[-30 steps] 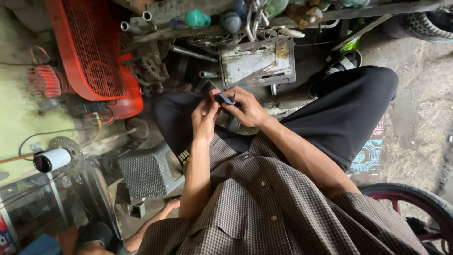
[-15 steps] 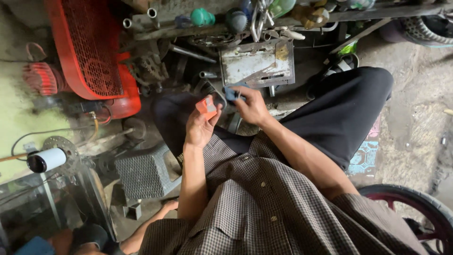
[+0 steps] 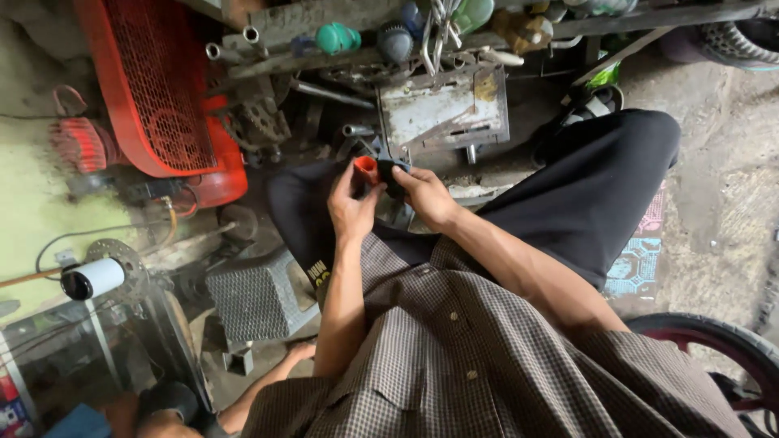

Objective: The person sits cross-legged on the floor and wipes a small red object with a dark cloth. They then pick up a metal L-shaped tool and wipe it thoroughly with the cloth, turning it over to clean different sides.

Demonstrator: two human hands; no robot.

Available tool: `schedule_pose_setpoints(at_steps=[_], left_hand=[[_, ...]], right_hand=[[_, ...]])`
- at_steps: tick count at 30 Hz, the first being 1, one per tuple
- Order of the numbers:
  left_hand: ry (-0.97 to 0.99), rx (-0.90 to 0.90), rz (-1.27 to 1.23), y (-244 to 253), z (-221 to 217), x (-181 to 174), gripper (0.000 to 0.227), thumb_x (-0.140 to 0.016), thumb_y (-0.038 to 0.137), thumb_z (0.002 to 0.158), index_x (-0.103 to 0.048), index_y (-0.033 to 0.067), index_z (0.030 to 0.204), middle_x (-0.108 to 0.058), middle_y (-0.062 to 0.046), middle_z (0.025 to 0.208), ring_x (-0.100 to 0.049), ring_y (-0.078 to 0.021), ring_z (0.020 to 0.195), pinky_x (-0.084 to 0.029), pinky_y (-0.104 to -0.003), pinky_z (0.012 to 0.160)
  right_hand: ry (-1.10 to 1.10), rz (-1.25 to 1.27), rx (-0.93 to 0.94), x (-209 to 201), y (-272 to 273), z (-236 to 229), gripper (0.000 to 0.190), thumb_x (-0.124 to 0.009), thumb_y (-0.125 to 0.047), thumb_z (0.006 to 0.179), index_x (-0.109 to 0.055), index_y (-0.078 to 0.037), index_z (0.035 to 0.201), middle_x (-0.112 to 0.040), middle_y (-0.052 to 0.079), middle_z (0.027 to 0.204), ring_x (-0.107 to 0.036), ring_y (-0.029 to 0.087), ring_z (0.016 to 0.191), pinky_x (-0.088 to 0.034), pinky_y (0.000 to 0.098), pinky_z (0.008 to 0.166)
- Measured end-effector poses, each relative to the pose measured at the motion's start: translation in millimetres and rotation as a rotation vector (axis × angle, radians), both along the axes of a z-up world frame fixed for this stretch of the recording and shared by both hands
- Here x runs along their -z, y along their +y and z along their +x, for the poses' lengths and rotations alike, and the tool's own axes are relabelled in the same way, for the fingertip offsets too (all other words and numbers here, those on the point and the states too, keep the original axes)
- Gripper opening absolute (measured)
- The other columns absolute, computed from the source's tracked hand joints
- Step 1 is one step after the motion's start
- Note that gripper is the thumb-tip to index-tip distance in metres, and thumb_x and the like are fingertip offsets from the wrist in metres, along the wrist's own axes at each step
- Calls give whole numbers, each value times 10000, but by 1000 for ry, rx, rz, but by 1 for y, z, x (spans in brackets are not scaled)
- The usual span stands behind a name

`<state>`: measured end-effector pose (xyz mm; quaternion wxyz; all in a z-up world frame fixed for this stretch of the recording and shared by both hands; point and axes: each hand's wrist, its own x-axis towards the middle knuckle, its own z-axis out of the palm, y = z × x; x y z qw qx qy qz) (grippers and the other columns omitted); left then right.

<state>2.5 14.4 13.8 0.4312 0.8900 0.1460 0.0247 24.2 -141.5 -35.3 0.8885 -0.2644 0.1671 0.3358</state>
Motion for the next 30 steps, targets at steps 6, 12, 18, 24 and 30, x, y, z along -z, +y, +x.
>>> schedule_pose_setpoints(at_steps=[6, 12, 18, 24, 30], left_hand=[[-57, 321, 180, -8, 8, -38, 725, -919, 75, 693, -624, 4, 1351, -690, -190, 1206, -690, -342, 1081, -560, -372, 922], [-68, 227, 245, 21, 4, -9, 707, -867, 49, 762, -606, 54, 1419, -702, -182, 1260, -717, -318, 1105, -577, -367, 961], [75, 240, 201, -8, 6, -37, 990, -905, 89, 731, -374, 98, 1566, -716, -198, 1199, -713, -343, 1091, -562, -400, 923], [102, 24, 217, 8, 8, -15, 969, -844, 27, 769, -357, 121, 1602, -741, -171, 1285, -758, -286, 1107, -585, -371, 978], [-142, 230, -139, 34, 4, -12, 1087, -850, -76, 784, -201, 56, 1646, -595, -206, 1453, -621, -338, 1325, -474, -406, 1168]], right_hand=[[-84, -101, -50, 26, 2, 7, 304, -545, -229, 1052, -715, 7, 1141, -736, 42, 1006, -649, 130, 873, -510, 282, 796], [-187, -380, -161, 31, 2, 6, 328, -591, -257, 1087, -760, 24, 1091, -676, 56, 909, -529, 138, 759, -419, 303, 674], [-477, -428, 23, 28, -3, 14, 303, -542, -233, 1082, -697, 17, 1153, -712, 3, 986, -614, 111, 902, -529, 301, 822], [-803, -858, -398, -38, -26, 20, 422, -532, -202, 1024, -649, -113, 1419, -719, 78, 901, -658, 168, 808, -535, 324, 802], [-529, -526, 90, -18, -37, 31, 396, -454, -118, 1089, -583, -34, 1454, -673, 43, 1263, -593, 119, 1122, -459, 282, 1029]])
